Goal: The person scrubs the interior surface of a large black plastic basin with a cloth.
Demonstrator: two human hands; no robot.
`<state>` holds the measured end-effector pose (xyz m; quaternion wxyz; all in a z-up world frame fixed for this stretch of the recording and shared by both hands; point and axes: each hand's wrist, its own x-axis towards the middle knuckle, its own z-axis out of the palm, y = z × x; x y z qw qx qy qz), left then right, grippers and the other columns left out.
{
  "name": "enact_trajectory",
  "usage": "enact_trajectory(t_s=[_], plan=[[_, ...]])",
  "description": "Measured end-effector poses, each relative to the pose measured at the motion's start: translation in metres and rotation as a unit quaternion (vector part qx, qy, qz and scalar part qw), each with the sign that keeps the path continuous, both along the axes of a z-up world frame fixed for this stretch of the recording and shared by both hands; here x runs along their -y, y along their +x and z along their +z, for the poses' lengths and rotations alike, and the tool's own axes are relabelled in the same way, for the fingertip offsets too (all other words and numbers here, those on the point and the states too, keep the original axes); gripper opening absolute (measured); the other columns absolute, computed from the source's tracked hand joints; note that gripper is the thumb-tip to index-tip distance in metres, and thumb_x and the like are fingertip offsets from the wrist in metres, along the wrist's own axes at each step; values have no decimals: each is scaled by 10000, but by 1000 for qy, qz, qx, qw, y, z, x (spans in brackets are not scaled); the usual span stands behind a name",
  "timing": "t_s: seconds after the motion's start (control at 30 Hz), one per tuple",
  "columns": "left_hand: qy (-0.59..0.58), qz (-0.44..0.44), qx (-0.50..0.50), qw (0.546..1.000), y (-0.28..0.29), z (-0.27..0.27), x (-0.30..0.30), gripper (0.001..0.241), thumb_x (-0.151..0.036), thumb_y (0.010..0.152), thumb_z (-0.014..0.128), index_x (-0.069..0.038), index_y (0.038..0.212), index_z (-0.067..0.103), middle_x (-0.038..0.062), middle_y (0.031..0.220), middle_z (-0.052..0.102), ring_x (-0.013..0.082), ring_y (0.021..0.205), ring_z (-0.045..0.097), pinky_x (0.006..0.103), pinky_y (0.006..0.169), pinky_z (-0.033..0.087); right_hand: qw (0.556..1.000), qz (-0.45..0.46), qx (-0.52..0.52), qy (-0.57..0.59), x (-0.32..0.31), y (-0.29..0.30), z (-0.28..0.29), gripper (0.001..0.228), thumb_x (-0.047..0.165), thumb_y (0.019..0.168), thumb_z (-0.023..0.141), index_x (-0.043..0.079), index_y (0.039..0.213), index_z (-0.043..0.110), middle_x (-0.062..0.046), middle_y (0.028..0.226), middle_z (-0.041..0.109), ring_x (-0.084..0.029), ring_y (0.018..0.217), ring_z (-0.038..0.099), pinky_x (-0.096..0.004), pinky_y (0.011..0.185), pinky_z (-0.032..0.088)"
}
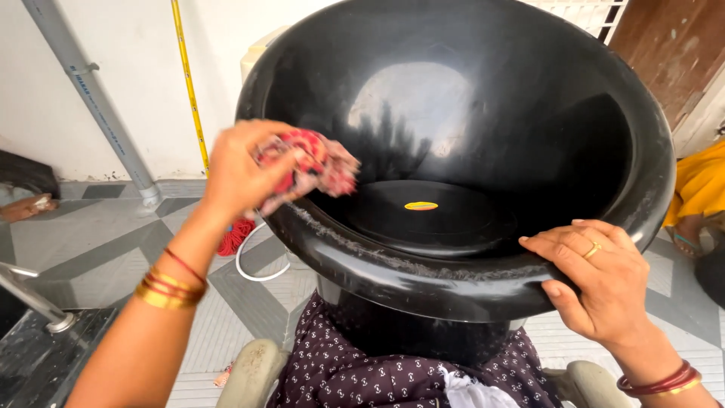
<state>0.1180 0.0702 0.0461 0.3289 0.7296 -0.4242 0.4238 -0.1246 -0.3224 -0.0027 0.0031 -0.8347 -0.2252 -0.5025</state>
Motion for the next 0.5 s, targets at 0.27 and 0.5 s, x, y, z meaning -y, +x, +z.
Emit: enact_trajectory(t_s=[0.27,0.5], plan=[[-20,87,-94,992,15,18,-4,334,-333,885,828,-92,1109,771,114,938,762,274,851,757,368,778,576,1000,-3,-7,6,-2,-1,1,371,353,987,480,104,1097,732,-45,1020,722,-252,978,674,-434,1045,490],[47,-126,-86,987,-127,-8,44,355,-308,825,784,-56,1072,746,94,903,754,209,810,763,361,714,592,1000,-2,-3,6,-1,-2,0,362,335,997,476,102,1092,737,-49,1014,721,-249,970,673,-409,1003,494]])
